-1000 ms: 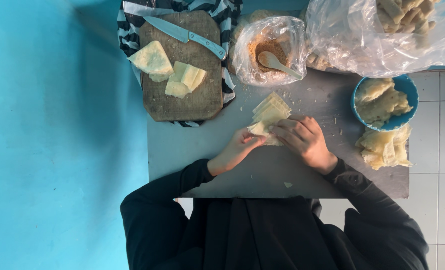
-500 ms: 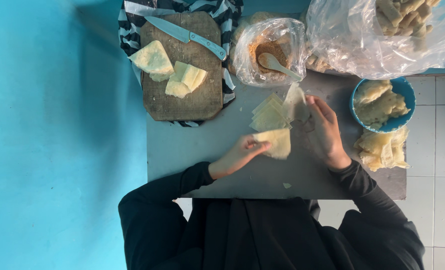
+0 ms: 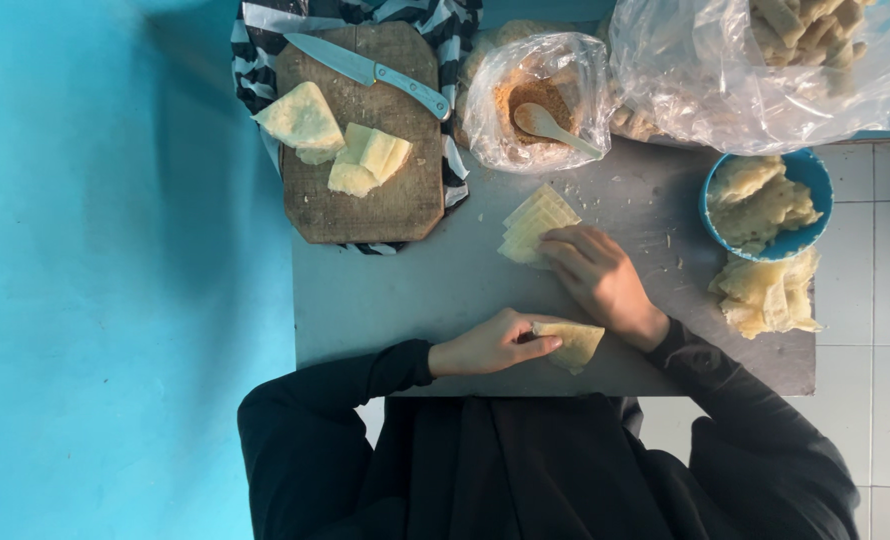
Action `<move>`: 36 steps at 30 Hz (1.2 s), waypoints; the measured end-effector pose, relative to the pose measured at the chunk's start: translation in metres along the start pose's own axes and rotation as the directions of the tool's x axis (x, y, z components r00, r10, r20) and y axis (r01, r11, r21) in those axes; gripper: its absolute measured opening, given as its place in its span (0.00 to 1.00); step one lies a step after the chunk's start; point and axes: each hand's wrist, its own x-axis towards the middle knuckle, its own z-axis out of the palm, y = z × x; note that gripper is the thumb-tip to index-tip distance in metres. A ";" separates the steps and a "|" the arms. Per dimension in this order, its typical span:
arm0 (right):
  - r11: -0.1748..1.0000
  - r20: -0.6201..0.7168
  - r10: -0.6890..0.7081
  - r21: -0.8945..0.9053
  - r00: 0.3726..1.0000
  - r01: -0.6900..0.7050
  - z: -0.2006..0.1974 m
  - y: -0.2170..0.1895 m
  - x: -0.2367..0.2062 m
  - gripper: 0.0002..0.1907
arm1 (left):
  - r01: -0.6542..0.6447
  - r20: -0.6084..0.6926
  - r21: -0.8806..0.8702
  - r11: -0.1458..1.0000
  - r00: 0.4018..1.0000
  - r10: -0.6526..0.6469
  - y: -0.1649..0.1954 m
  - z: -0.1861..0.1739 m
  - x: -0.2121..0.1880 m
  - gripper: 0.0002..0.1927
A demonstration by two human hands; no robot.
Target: The person takes thin translucent wrapper sheets from a plastic bag, spoons brown powder from a small container onto a sheet, folds the sheet over the powder, and places the folded piece onto a growing stack on the table. They repeat this cycle, occasionally adjusting and aligning the folded pieces.
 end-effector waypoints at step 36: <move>0.986 -0.140 -0.122 -0.133 0.983 0.104 -0.007 -0.002 -0.012 0.18 | -0.223 -0.337 -0.840 0.495 0.929 -0.154 -0.054 -0.017 0.018 0.15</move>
